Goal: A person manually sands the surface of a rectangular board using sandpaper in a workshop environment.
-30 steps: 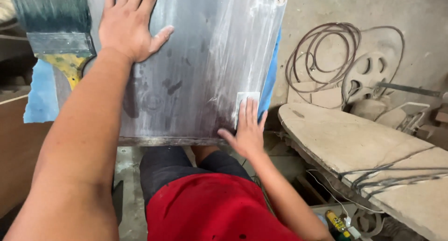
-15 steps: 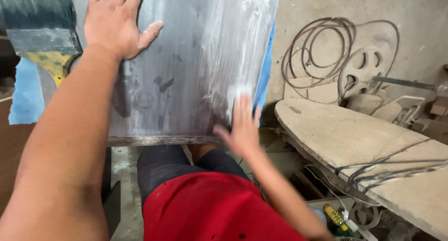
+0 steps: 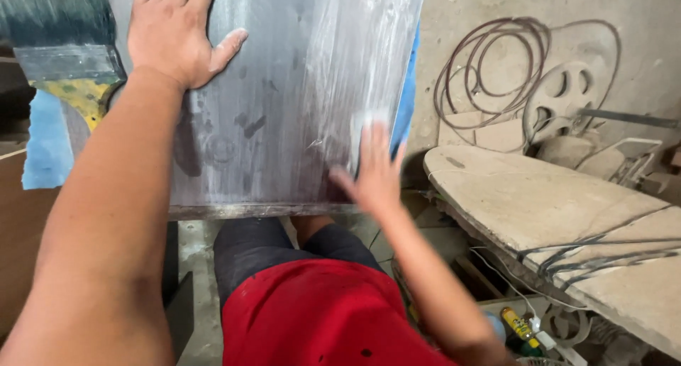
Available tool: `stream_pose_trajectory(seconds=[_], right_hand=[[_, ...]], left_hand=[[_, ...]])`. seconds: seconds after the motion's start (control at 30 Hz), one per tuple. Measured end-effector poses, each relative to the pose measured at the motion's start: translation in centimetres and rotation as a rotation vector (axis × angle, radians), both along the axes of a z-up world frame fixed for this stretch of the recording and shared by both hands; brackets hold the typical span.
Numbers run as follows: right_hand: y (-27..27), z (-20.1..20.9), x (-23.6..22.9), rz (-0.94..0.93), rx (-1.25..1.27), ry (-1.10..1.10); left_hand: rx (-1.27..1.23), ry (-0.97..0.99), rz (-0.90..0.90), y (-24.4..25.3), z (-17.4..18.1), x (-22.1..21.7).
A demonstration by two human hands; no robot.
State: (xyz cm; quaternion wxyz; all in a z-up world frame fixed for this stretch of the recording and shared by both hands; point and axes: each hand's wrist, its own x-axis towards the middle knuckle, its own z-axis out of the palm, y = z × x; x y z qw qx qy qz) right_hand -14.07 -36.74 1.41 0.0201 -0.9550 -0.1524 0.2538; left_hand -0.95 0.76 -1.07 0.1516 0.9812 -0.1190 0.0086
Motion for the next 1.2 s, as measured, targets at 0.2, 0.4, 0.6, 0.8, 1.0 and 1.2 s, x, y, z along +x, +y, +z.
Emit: stream_pose_trajectory(seconds=[0.2,0.4,0.6,0.8,1.0,1.2], right_hand=[[0.4,1.0,0.6,-0.037,-0.024,-0.001],[-0.2,0.9,0.5,-0.003,-0.004,0.024],[-0.1,0.8,1.2,-0.019,-0.044,-0.002],[-0.6,-1.0,1.2,0.001,0.007,-0.120],[0.4,1.2,5.9,-0.029,-0.055,0.055],[-0.2,0.6,1.2,0.029,-0.018,-0.126]], left_hand=[[0.081,-0.007,0.013,0.2,-0.7,-0.1],[-0.101,0.101,-0.028,-0.5,2.2,0.5],[0.046,-0.013,-0.037,-0.4,1.7,0.4],[-0.145,0.175,-0.020,-0.8,2.9,0.7],[-0.110,0.219,0.013,-1.3,3.5,0.9],[-0.116,0.206,0.020,-1.2,3.1,0.6]])
